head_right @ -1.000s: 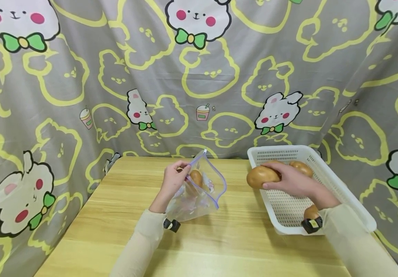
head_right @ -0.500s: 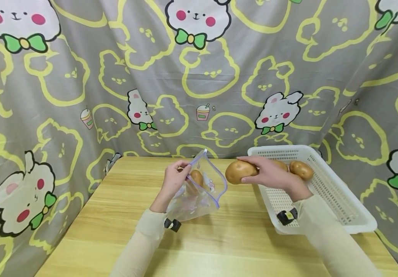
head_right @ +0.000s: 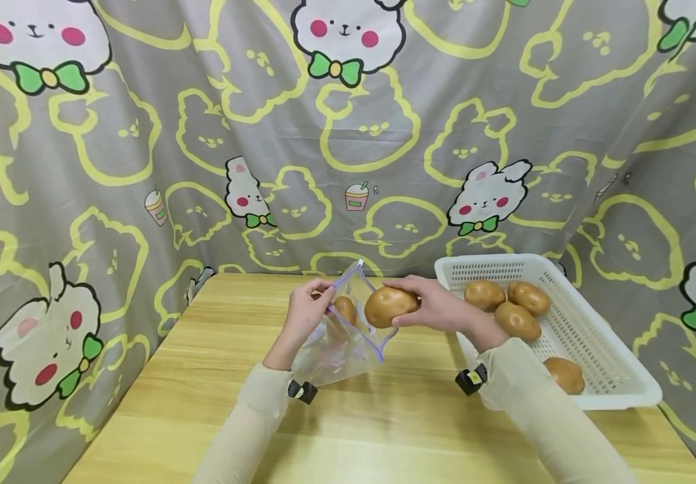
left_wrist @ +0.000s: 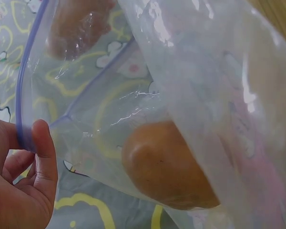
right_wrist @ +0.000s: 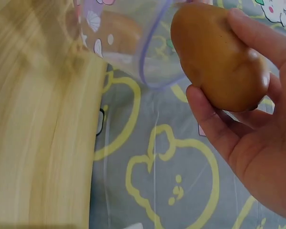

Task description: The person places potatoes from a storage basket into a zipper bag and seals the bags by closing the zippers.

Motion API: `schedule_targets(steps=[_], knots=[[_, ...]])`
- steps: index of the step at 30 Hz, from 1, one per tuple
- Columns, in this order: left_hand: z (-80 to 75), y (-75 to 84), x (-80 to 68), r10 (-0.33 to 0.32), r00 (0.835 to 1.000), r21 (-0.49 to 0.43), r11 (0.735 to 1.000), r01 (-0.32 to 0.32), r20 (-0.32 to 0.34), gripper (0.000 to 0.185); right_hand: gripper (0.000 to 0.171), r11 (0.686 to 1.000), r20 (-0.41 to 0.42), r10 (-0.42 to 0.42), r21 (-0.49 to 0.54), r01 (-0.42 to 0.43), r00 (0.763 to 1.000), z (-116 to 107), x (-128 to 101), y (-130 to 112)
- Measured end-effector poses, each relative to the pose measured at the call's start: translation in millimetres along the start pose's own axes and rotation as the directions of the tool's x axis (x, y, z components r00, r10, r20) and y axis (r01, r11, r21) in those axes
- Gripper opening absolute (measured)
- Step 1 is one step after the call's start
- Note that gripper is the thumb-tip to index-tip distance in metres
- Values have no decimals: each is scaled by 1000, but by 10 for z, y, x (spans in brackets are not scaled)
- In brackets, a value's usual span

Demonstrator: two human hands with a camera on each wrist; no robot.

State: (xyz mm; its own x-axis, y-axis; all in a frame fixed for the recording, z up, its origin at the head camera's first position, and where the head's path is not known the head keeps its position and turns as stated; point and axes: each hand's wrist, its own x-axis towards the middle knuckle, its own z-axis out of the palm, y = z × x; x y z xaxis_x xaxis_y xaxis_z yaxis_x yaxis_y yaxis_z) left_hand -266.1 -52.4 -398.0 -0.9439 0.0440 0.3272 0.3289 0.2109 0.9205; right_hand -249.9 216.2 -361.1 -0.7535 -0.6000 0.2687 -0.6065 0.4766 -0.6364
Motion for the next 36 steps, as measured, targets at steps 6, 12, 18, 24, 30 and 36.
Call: schedule_targets(steps=[6,12,18,24,30,36], knots=[[9,-6,18,-1,1000,-2,1000,1,2,12,64,998,41,-67,6,66,997,73,103,-40],[22,-6,28,1,1000,-9,1000,-1,2,12,63,998,67,-66,-9,67,996,121,171,-90],[31,4,27,-5,1000,-3,1000,5,0,12,62,998,90,-53,-28,55,995,168,221,-126],[46,21,18,-2,1000,3,1000,2,2,11,60,995,112,-68,-61,75,991,199,251,-121],[53,34,16,0,1000,-5,1000,0,6,12,60,995,157,-53,-73,66,986,232,281,-63],[56,42,11,0,1000,-18,1000,0,8,12,61,998,174,-15,-54,25,985,267,297,-63]])
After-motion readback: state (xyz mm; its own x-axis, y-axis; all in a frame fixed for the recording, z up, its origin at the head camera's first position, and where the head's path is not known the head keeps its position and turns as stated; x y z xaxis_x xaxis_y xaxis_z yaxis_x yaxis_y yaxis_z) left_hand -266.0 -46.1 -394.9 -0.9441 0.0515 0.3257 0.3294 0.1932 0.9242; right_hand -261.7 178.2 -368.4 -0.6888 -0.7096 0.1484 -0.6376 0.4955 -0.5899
